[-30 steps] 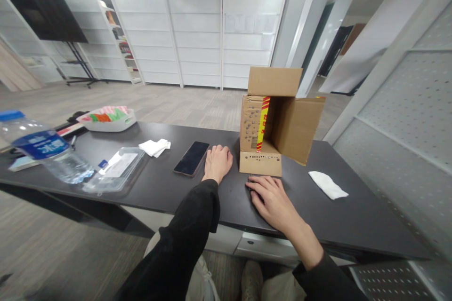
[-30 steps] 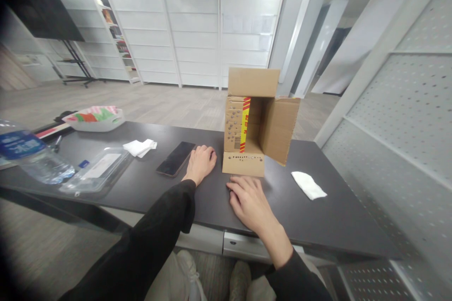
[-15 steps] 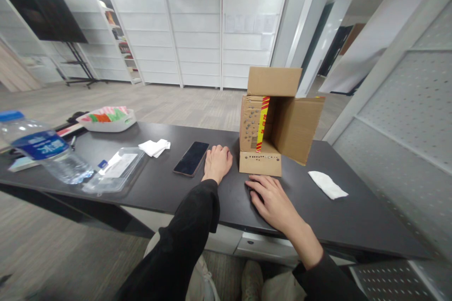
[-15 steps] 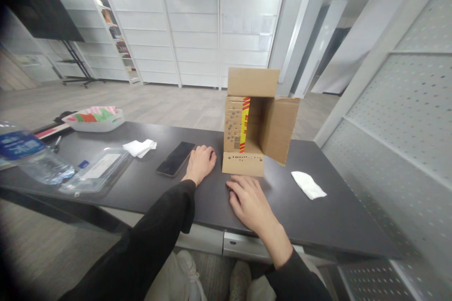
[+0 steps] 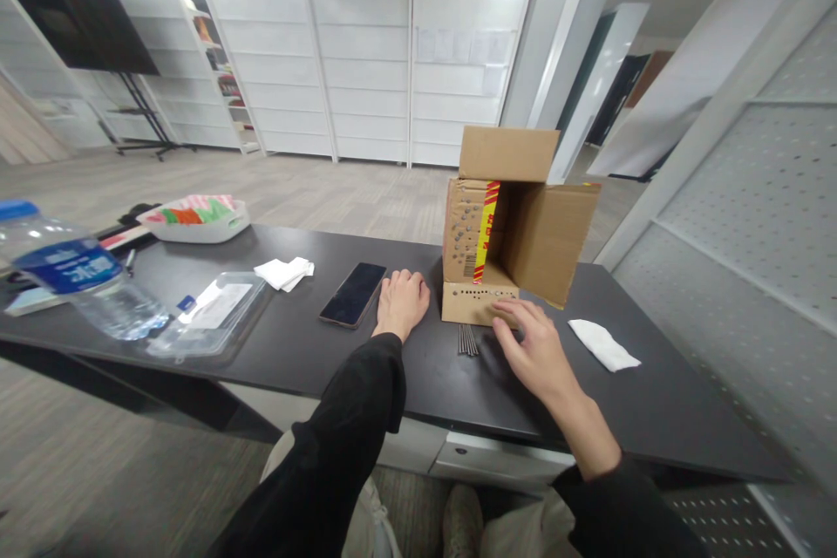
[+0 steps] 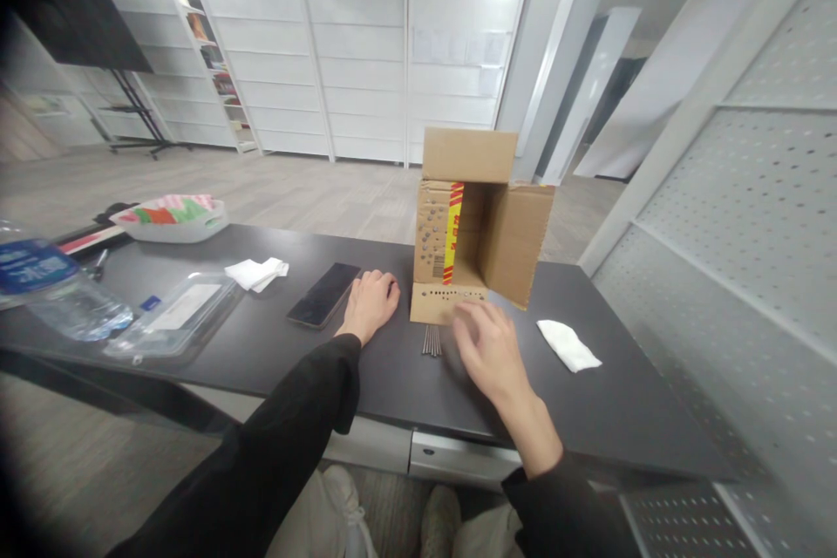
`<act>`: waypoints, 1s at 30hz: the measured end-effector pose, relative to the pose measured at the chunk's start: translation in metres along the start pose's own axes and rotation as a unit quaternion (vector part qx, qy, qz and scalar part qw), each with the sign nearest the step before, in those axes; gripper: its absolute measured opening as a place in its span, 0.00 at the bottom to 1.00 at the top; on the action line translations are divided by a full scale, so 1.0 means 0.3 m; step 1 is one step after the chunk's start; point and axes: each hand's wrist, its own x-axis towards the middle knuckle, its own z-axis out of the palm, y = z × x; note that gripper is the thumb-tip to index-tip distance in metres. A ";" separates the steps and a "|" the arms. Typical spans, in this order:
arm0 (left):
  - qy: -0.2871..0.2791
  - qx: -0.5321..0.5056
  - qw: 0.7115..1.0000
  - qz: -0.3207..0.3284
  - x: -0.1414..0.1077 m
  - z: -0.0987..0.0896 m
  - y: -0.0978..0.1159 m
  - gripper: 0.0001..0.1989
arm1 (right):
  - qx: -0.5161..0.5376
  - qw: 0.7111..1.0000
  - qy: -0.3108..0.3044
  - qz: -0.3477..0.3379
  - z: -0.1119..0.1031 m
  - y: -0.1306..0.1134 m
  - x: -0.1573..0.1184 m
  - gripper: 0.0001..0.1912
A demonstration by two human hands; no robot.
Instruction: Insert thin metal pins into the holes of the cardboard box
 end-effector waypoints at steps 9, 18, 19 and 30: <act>0.015 0.014 1.000 0.010 0.003 0.008 -0.003 0.13 | -0.038 0.994 0.090 0.042 0.022 0.040 0.145 0.14; 0.015 0.006 1.000 0.008 0.004 0.011 -0.005 0.13 | -0.105 0.987 0.113 0.040 0.104 0.049 0.129 0.10; 0.014 0.005 1.000 0.007 0.004 0.011 -0.004 0.13 | -0.104 0.988 0.110 0.038 0.108 0.049 0.127 0.10; 0.009 -0.005 1.000 -0.002 0.005 0.007 0.000 0.14 | -0.105 0.989 0.083 0.061 0.133 0.062 0.124 0.08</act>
